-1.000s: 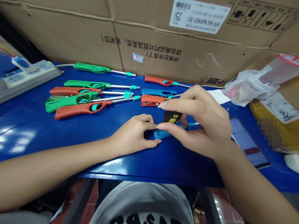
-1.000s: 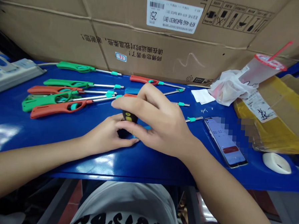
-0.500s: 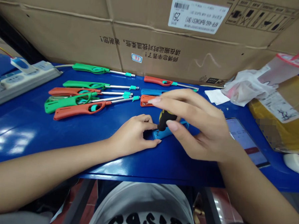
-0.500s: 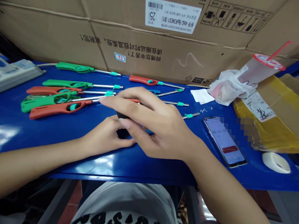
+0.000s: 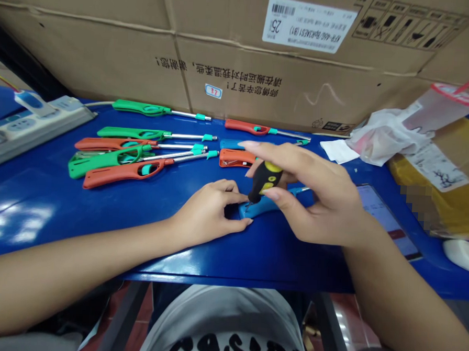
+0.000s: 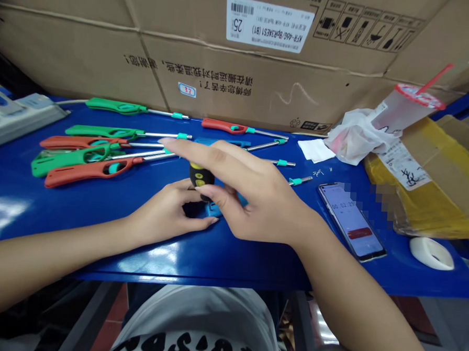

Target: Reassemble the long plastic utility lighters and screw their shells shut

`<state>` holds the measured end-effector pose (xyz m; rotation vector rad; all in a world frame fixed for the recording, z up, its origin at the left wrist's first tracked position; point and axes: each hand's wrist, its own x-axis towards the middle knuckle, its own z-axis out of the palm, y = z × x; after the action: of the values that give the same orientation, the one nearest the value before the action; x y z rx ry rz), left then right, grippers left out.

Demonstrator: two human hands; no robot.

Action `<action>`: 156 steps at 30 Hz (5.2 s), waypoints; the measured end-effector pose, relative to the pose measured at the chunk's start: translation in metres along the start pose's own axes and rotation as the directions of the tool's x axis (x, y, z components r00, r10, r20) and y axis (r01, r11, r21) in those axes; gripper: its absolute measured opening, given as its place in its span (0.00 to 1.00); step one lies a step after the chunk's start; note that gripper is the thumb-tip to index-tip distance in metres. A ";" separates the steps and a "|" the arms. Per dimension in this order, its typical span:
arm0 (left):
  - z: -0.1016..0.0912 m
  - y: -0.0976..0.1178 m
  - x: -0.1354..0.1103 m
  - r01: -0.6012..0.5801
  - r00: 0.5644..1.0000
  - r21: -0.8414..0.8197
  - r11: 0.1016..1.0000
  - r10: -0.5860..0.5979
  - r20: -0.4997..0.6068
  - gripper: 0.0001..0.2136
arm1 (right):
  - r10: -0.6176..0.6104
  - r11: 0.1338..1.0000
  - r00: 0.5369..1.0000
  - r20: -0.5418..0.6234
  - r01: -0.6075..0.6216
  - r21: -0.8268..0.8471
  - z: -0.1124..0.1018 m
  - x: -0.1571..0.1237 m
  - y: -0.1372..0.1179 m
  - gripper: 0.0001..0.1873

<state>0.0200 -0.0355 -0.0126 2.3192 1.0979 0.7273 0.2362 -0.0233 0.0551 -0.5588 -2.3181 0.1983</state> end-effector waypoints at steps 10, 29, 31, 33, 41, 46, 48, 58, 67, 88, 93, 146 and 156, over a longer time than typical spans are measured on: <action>0.000 0.002 -0.001 0.022 1.000 0.054 0.998 -0.022 -0.012 0.09 | 0.006 0.999 1.000 0.010 -0.006 0.039 0.004 0.002 -0.002 0.22; -0.003 0.008 0.001 0.085 0.996 0.014 0.996 -0.085 0.020 0.07 | 0.034 0.999 0.994 -0.102 -0.034 -0.005 0.008 0.004 -0.014 0.16; -0.003 0.007 0.001 0.081 0.997 0.038 0.996 -0.081 0.011 0.08 | 0.048 0.999 0.998 -0.047 -0.048 -0.001 0.005 0.004 -0.013 0.17; -0.002 0.006 0.001 0.073 0.997 0.083 0.994 -0.073 0.003 0.09 | 0.055 0.998 0.998 0.005 -0.055 0.033 0.002 0.003 -0.012 0.20; 0.001 0.005 -0.001 0.063 0.998 0.111 0.992 -0.064 0.004 0.11 | 0.053 0.997 0.985 -0.161 -0.060 -0.040 0.009 0.004 -0.010 0.12; -0.002 0.009 0.000 0.064 0.997 0.162 0.985 -0.069 0.023 0.11 | 0.088 0.996 0.992 -0.087 -0.091 -0.024 0.008 0.003 -0.012 0.19; -0.003 0.010 0.000 0.037 0.999 0.205 0.978 -0.044 0.031 0.11 | 0.109 0.993 0.994 0.000 -0.108 0.049 0.006 0.001 -0.013 0.26; -0.004 0.006 0.001 -0.050 0.997 0.494 0.868 0.016 0.072 0.17 | 0.125 0.980 0.992 0.033 -0.128 0.150 0.010 -0.003 -0.009 0.32; -0.005 0.000 0.006 -0.103 0.986 0.468 0.878 0.029 0.163 0.17 | 0.090 0.994 0.996 0.003 -0.090 0.063 0.011 -0.001 -0.009 0.25; -0.006 0.000 0.007 -0.084 0.988 0.388 0.918 0.028 0.150 0.14 | 0.094 0.995 0.993 -0.078 -0.091 0.041 0.015 -0.002 -0.008 0.24; -0.006 0.000 0.007 -0.108 0.987 0.387 0.916 0.053 0.150 0.14 | 0.091 0.988 0.996 -0.007 -0.090 0.127 0.012 -0.002 -0.010 0.28; -0.004 0.001 0.008 -0.054 0.992 0.408 0.912 0.002 0.127 0.15 | 0.097 0.994 0.992 -0.075 -0.099 -0.035 0.011 0.002 -0.011 0.16; -0.003 0.000 0.006 -0.069 0.994 0.397 0.915 0.029 0.106 0.14 | 0.080 0.996 0.996 -0.048 -0.077 0.053 0.009 0.000 -0.011 0.20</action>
<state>0.0214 -0.0296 -0.0089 2.6996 1.2416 0.4271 0.2263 -0.0324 0.0522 -0.6228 -2.2382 0.2766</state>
